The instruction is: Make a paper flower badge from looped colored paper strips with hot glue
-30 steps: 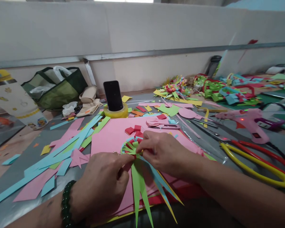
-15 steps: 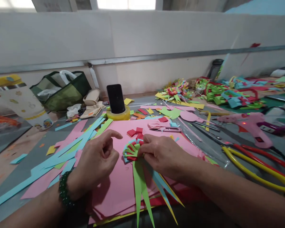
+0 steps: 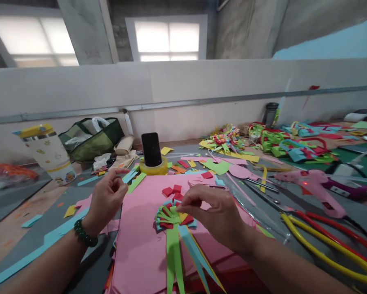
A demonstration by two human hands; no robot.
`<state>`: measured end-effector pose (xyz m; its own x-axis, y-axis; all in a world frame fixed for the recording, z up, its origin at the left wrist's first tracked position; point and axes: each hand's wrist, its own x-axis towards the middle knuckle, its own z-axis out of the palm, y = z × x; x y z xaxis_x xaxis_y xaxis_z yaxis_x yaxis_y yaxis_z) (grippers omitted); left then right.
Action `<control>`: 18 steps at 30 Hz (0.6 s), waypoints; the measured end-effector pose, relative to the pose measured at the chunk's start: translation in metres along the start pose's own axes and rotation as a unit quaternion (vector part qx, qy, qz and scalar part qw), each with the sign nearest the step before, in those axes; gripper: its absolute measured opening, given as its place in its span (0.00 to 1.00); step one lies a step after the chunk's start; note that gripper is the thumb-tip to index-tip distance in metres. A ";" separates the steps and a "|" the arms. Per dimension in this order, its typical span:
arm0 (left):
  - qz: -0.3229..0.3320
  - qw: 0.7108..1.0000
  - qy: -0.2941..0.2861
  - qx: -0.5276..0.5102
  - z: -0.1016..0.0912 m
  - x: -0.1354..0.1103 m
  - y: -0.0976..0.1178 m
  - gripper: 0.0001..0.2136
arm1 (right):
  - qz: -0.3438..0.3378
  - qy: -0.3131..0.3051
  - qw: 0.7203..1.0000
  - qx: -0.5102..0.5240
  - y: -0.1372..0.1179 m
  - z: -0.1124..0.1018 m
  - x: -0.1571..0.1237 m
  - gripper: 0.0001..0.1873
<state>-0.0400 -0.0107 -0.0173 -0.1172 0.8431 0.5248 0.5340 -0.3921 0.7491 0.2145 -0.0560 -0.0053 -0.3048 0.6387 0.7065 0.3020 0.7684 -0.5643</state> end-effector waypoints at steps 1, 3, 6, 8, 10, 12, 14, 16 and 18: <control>0.002 1.000 0.011 0.001 -0.002 0.002 -0.002 0.15 | -0.022 0.003 1.000 0.014 -0.001 0.000 -0.001 0.05; 0.006 0.999 0.037 0.014 -0.007 0.006 -0.007 0.15 | -0.064 -0.011 0.998 0.026 -0.004 0.000 -0.004 0.04; 0.003 0.996 0.076 0.056 -0.016 0.013 -0.012 0.14 | -0.108 -0.030 0.994 0.017 -0.006 0.001 -0.007 0.05; -0.005 0.993 0.094 0.076 -0.022 0.018 -0.016 0.13 | -0.119 -0.031 0.992 0.007 -0.005 0.000 -0.008 0.06; -0.011 0.990 0.107 0.088 -0.027 0.021 -0.019 0.13 | -0.111 -0.017 0.994 -0.002 -0.004 -0.002 -0.007 0.07; -0.016 0.988 0.118 0.102 -0.030 0.025 -0.022 0.13 | -0.078 0.026 0.997 -0.009 -0.002 -0.007 -0.007 0.08; -0.019 0.986 0.122 0.113 -0.033 0.027 -0.025 0.13 | -0.023 0.088 0.996 -0.010 0.000 -0.013 -0.006 0.09; -0.020 0.985 0.122 0.121 -0.034 0.029 -0.030 0.13 | 0.022 0.125 0.992 -0.006 0.001 -0.017 -0.006 0.10; -0.019 0.984 0.119 0.128 -0.036 0.031 -0.034 0.14 | 0.040 0.142 0.989 -0.008 0.003 -0.019 -0.005 0.12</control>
<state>-0.0916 0.0151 -0.0120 -0.3185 0.7335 0.6005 0.7146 -0.2304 0.6605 0.2339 -0.0575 -0.0029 -0.0140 0.6586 0.7524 0.3298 0.7134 -0.6183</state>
